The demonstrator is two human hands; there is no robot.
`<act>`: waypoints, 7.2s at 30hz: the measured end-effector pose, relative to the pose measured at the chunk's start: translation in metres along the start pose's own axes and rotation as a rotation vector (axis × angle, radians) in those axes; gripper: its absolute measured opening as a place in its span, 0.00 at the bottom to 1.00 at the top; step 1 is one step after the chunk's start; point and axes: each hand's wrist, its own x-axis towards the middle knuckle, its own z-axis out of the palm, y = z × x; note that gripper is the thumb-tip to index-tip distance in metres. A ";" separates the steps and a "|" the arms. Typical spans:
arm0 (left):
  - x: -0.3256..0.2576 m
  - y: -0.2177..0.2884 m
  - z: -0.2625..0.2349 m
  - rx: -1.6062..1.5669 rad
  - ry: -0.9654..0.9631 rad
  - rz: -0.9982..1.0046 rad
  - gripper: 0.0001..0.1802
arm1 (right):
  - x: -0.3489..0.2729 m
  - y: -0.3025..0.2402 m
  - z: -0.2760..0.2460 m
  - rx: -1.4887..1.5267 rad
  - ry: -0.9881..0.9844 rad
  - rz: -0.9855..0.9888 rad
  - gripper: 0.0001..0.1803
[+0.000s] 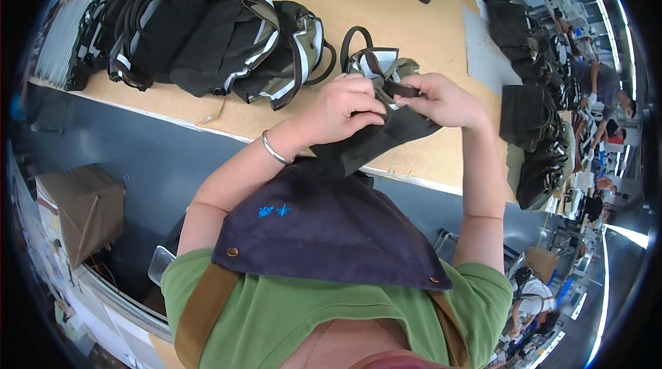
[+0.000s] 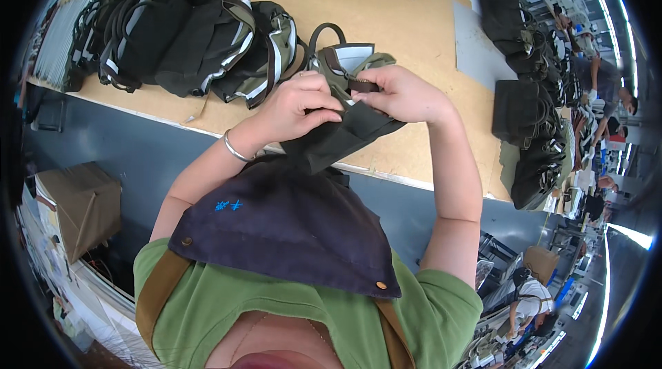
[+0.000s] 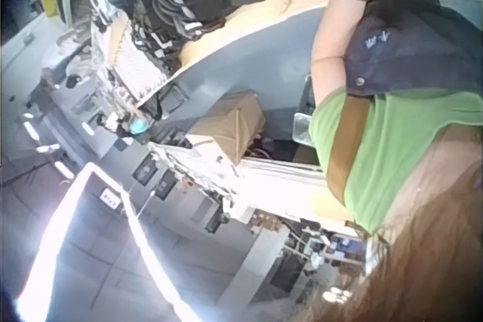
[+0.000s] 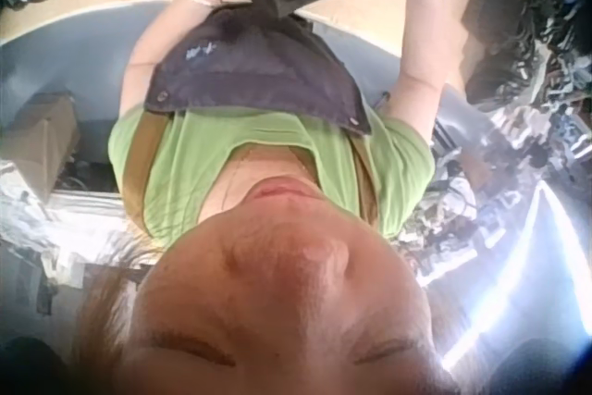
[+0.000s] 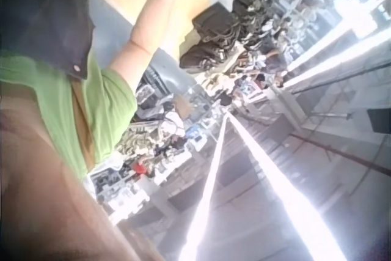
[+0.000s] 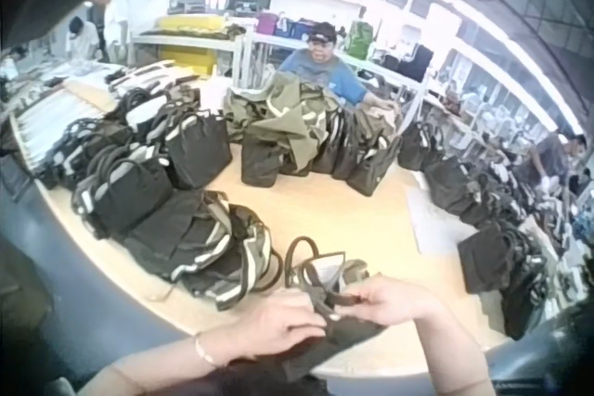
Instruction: The person assembles small green bags at a workbench, repeatedly opening and closing zippers and buckles to check functionality. They handle multiple bags one at a time, adjusting straps and fasteners, and place finished units back on the table.
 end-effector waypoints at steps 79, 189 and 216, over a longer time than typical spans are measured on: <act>-0.006 0.036 -0.013 0.111 -0.132 -0.461 0.08 | -0.007 0.008 0.027 0.109 0.063 -0.057 0.10; 0.018 0.039 0.016 -0.018 -0.067 -0.433 0.10 | -0.034 0.022 0.044 0.432 0.454 -0.264 0.18; 0.040 0.012 -0.006 -0.127 -0.279 -0.258 0.09 | -0.034 0.021 0.040 0.467 0.352 -0.273 0.20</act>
